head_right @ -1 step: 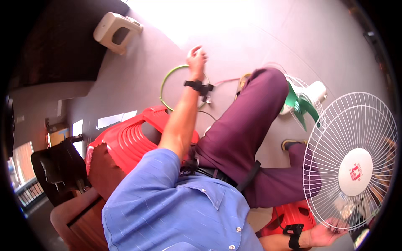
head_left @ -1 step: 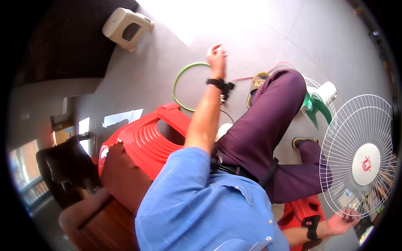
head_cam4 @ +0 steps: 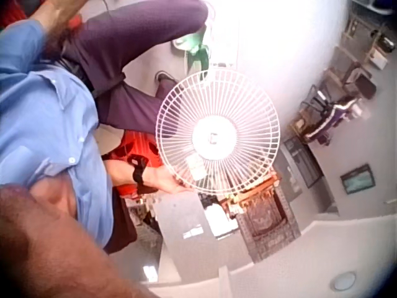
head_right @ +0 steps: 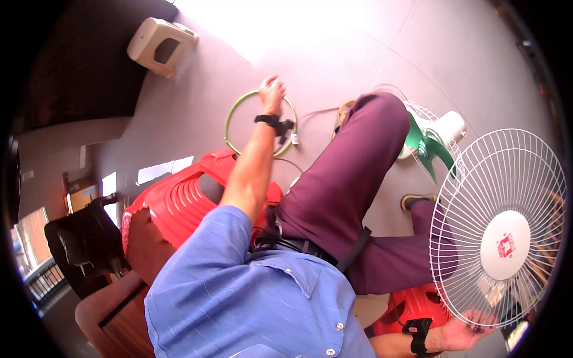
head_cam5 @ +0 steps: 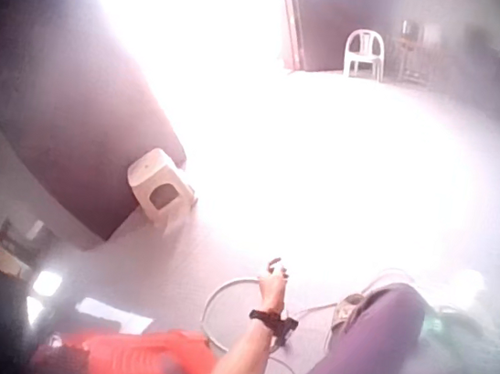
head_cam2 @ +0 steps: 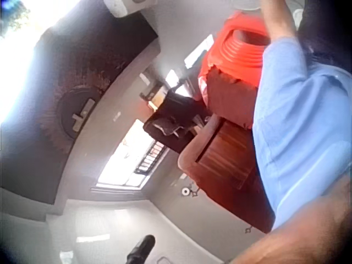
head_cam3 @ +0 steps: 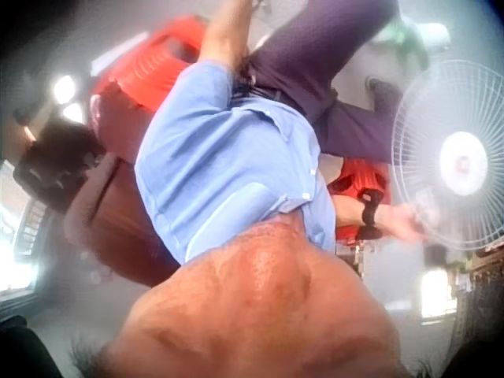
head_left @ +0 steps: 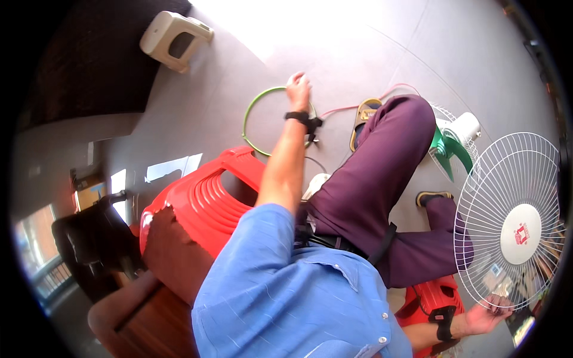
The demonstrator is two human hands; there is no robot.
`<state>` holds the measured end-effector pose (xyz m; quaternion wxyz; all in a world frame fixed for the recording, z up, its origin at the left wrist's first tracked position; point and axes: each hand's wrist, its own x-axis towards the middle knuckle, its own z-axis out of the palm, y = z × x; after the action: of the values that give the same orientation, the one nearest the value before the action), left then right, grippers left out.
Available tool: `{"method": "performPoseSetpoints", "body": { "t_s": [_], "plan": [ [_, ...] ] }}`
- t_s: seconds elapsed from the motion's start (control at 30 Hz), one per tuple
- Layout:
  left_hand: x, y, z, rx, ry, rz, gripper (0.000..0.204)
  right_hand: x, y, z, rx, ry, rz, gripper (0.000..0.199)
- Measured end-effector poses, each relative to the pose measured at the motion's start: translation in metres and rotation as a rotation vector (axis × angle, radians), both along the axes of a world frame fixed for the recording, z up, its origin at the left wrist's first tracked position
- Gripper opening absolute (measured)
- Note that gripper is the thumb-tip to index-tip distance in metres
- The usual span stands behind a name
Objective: The person assembles a desk fan by hand, attaching the rear guard, the green fan blade, and the front guard. They use a screwdriver to tighten the screw on the guard ring that holds the two sections together.
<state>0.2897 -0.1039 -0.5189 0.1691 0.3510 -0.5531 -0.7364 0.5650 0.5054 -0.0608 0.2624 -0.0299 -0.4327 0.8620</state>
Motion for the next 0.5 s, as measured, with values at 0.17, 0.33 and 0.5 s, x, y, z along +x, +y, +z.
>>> {"method": "performPoseSetpoints", "body": {
  "t_s": [0.17, 0.33, 0.5],
  "plan": [
    [0.136, -0.070, -0.177, -0.365, -0.882, -0.267, 0.036, -0.017, -0.019, 0.004, 0.126, -0.157, -0.095, 0.012],
    [0.201, -0.025, -0.201, 0.413, -1.073, 0.176, 0.051, -0.017, -0.035, 0.022, 0.187, -0.167, -0.092, 0.007],
    [0.229, -0.020, -0.265, 0.705, -0.957, 0.377, 0.050, -0.034, -0.059, 0.035, 0.193, -0.221, -0.211, 0.011]
  ]
}}
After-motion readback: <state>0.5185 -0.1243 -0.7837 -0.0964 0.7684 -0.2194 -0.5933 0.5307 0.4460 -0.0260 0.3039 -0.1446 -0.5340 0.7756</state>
